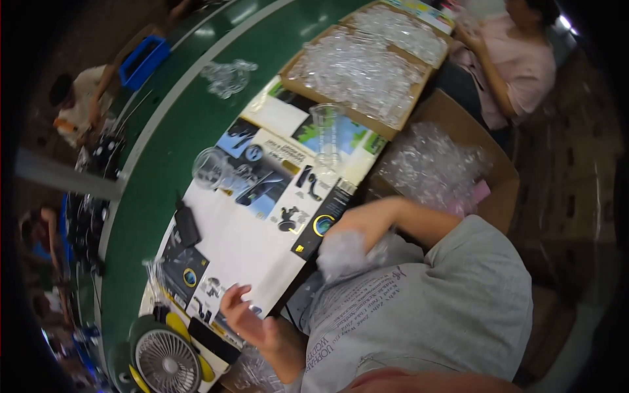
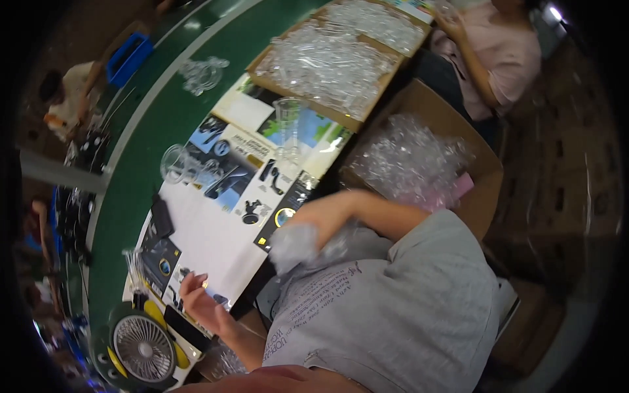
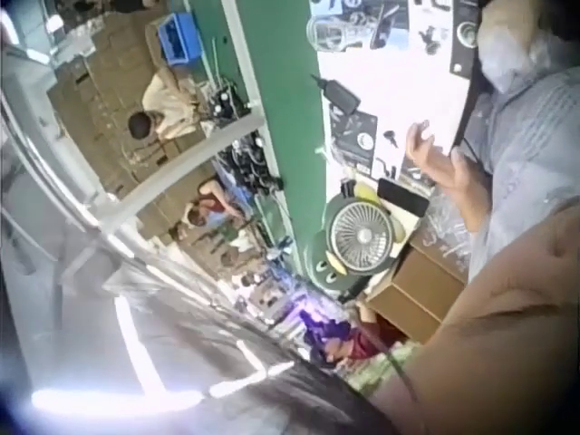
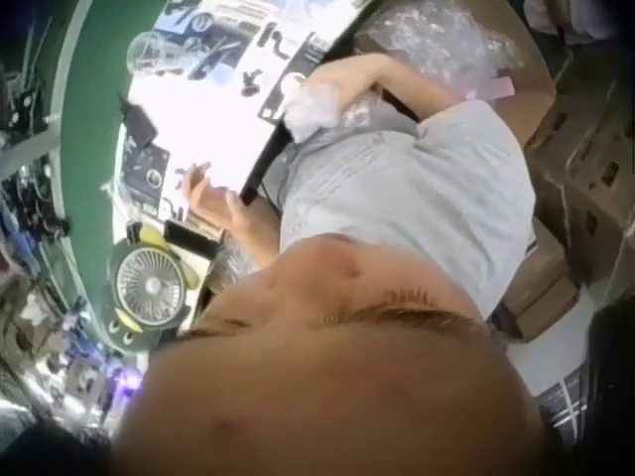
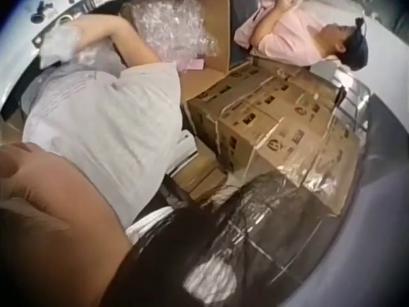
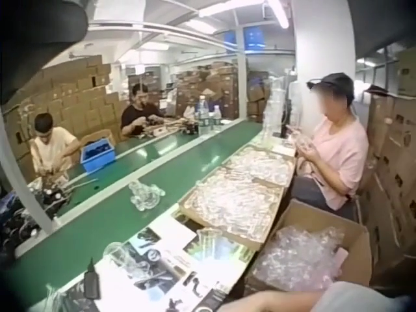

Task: Assembling clear plastic components on an assembly line, including applying a substance from a squeeze bottle and bagging parts.

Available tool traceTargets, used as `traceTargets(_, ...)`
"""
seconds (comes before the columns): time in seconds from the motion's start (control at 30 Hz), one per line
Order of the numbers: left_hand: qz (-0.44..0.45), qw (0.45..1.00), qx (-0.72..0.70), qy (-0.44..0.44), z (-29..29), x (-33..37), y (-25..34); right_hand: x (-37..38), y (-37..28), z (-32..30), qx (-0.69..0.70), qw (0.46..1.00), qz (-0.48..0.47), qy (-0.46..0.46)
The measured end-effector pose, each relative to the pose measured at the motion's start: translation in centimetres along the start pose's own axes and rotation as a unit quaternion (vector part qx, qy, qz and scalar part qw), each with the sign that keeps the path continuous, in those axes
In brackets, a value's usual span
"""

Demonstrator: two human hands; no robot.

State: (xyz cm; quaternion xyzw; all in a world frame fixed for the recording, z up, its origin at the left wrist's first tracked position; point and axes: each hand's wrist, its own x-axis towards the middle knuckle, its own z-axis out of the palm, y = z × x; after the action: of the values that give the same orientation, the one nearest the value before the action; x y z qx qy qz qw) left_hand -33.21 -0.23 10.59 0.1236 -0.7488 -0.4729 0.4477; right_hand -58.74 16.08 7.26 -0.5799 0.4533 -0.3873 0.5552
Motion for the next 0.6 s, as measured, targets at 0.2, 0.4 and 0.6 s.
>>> traceTargets(0.2, -0.096, 0.994, -0.043, -0.034, -1.7, -0.9, -1.8, -17.4, 4.1, -7.8, -0.134, 0.873, 0.312, 0.349)
traceTargets(0.4, -0.154, 0.987, -0.023, -0.042, -2.4, -1.4, -1.8, -25.0, 13.4, -7.6, -0.377, 0.443, 0.493, 0.647)
traceTargets(0.6, -0.16, 0.986, 0.002, -0.033, -3.1, -2.0, -1.7, -23.2, 15.7, -7.3, -0.243, 0.519, 0.574, 0.585)
